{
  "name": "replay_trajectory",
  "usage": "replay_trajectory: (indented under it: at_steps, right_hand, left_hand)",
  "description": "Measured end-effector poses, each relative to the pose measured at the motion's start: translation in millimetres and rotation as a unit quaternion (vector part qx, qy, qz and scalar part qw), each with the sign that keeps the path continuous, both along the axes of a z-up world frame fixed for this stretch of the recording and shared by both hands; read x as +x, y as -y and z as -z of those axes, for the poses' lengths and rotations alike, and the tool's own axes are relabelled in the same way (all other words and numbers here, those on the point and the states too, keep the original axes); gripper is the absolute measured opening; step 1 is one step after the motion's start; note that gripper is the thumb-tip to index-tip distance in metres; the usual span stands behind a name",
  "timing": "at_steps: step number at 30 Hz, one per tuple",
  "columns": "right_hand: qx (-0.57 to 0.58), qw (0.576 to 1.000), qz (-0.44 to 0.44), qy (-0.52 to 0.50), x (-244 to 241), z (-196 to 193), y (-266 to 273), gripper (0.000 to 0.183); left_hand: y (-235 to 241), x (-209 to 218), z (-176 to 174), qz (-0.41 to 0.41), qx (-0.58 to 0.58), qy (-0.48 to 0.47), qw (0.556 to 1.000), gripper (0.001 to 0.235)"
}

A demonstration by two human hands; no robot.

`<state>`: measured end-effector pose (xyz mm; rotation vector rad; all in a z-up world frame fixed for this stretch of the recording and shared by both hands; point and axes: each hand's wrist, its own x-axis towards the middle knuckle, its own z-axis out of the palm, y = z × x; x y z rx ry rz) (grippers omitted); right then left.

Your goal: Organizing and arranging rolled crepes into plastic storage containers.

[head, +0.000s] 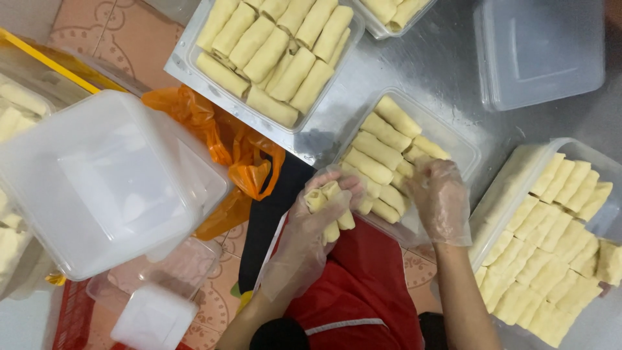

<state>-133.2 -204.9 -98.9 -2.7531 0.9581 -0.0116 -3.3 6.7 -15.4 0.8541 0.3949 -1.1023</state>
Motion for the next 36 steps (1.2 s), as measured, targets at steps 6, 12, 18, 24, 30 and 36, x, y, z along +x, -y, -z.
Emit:
replay_trajectory:
  at_steps: [6,12,18,24,30,36]
  right_hand:
    - [0.003,0.998,-0.038,0.044,-3.7,-5.8,-7.3,0.026]
    - [0.040,0.998,-0.052,0.017,1.9,-24.4,-31.4,0.025]
    - [0.068,0.996,-0.050,-0.007,0.1,-25.9,-35.3,0.016]
    - [0.050,0.995,-0.085,-0.029,2.4,-29.4,-50.2,0.042]
    - [0.219,0.971,0.064,0.063,-28.7,-50.0,-66.7,0.049]
    - [0.623,0.740,0.205,0.146,-38.4,-91.8,-101.1,0.056]
  left_hand:
    - [1.4,4.2,-14.1,-0.005,0.015,-0.022,1.000,0.055]
    - [-0.8,2.6,-11.6,-0.001,0.005,-0.004,1.000,0.056]
    - [-2.4,0.8,-14.6,0.005,-0.003,0.025,1.000,0.057]
    - [-0.7,1.8,-12.8,0.010,0.006,0.038,0.999,0.055]
    - [-4.7,-7.3,-13.2,0.100,0.024,0.255,0.962,0.046]
    - [5.8,-43.4,5.2,0.178,-0.044,0.179,0.967,0.070]
